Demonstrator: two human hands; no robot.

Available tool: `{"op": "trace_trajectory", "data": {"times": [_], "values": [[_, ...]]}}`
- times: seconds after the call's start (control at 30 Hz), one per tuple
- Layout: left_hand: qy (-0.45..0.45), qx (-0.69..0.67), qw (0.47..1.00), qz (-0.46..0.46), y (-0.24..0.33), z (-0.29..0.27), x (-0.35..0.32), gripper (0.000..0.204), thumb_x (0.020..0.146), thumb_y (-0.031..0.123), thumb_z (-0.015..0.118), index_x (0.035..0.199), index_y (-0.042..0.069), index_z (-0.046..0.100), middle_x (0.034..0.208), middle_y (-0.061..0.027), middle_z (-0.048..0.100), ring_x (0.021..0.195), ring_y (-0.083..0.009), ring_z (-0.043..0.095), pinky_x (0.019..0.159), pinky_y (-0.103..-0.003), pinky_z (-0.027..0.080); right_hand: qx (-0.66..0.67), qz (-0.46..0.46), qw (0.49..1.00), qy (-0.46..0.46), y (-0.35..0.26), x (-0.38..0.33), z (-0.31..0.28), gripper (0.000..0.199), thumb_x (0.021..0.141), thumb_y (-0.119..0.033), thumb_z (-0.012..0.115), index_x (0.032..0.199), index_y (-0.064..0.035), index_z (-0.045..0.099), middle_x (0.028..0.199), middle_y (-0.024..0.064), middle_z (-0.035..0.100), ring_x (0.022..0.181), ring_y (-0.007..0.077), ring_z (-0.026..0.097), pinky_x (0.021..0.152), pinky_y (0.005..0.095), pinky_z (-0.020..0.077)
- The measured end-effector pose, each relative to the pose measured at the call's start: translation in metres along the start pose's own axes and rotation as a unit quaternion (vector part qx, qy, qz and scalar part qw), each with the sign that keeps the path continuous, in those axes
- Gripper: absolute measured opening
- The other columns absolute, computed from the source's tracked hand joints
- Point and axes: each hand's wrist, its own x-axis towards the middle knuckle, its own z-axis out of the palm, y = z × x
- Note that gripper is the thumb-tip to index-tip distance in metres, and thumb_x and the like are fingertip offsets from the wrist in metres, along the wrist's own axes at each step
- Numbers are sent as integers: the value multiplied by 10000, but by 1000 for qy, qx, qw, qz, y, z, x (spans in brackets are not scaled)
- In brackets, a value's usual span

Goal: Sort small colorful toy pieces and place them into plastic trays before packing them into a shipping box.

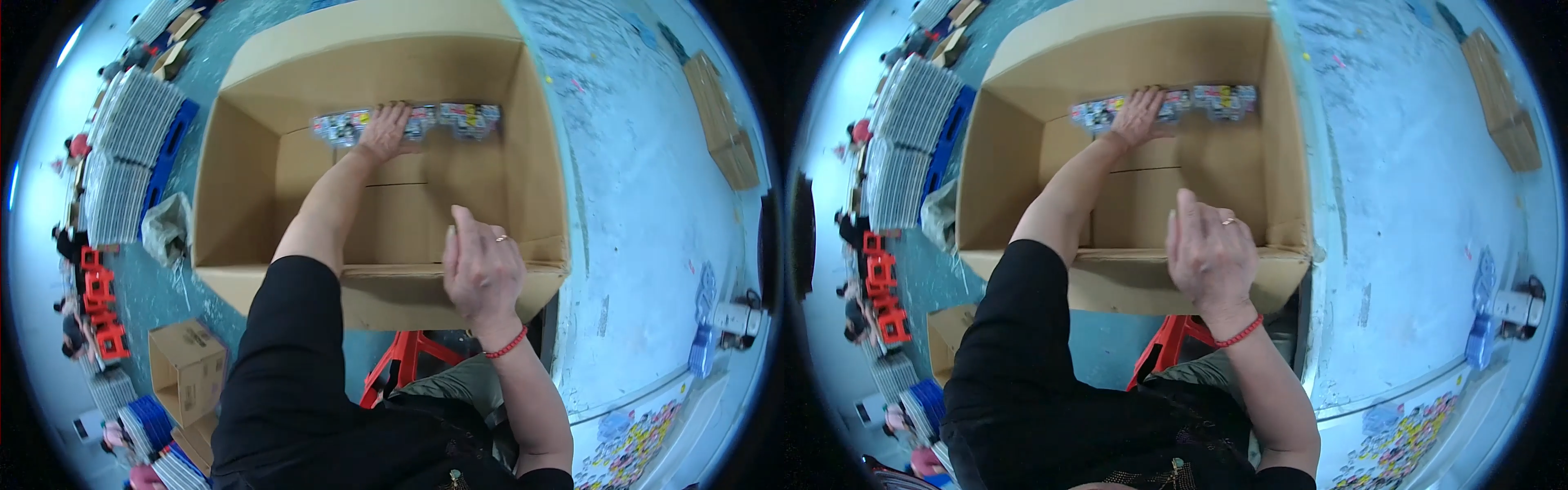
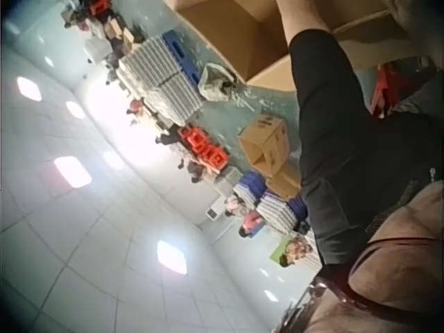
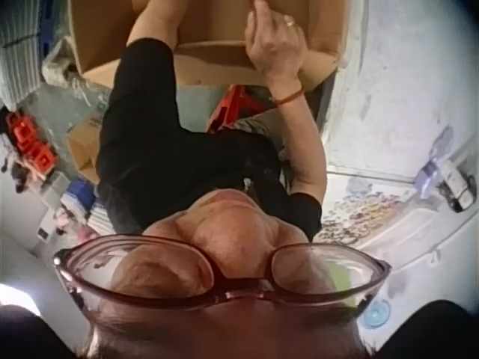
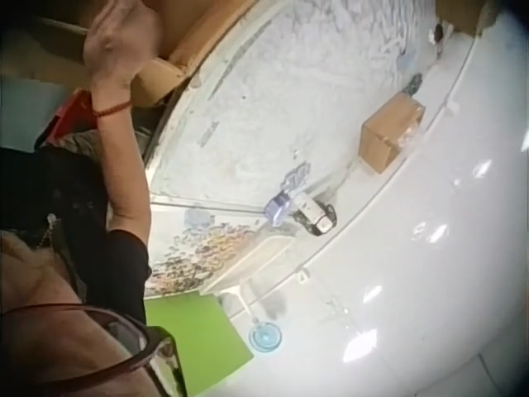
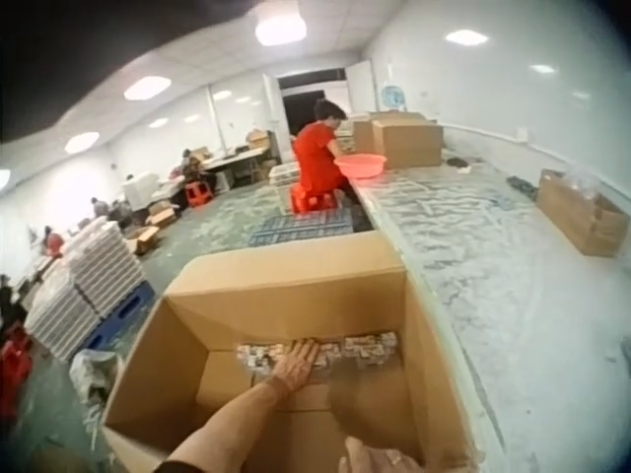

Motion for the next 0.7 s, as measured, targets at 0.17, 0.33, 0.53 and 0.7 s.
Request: {"op": "trace_trajectory", "data": {"times": [0.17,0.33,0.53,0.7], "values": [[64,-22,997,-44,-23,-15,-16,765,859,556,595,1383,24,431,1397,-156,440,1304,-335,407,1104,-480,307,3,-18,1000,21,1,-2,4,244,915,-124,577,1146,-68,629,855,92,670,761,254,644,692,374,514],[127,-66,985,-96,-43,-29,-30,652,911,517,545,1352,44,467,1348,-171,487,1277,-341,437,1069,-455,358,-33,-3,999,-12,4,-2,-1,230,948,-131,535,1151,-65,620,870,95,680,797,264,654,715,363,520],[-96,-239,820,-511,-121,-23,-71,473,928,432,570,1190,45,641,1194,-161,649,1114,-300,623,926,-408,511,-30,8,999,-19,3,-5,4,229,959,-158,521,1150,-76,617,894,112,691,804,276,663,708,376,525],[-33,-375,637,-673,-144,-6,-111,397,940,381,557,1145,61,673,1151,-112,685,1071,-238,659,885,-386,532,-9,0,1000,-12,-15,-3,7,217,958,-169,520,1130,-90,628,881,104,696,793,279,667,689,384,529]]}}
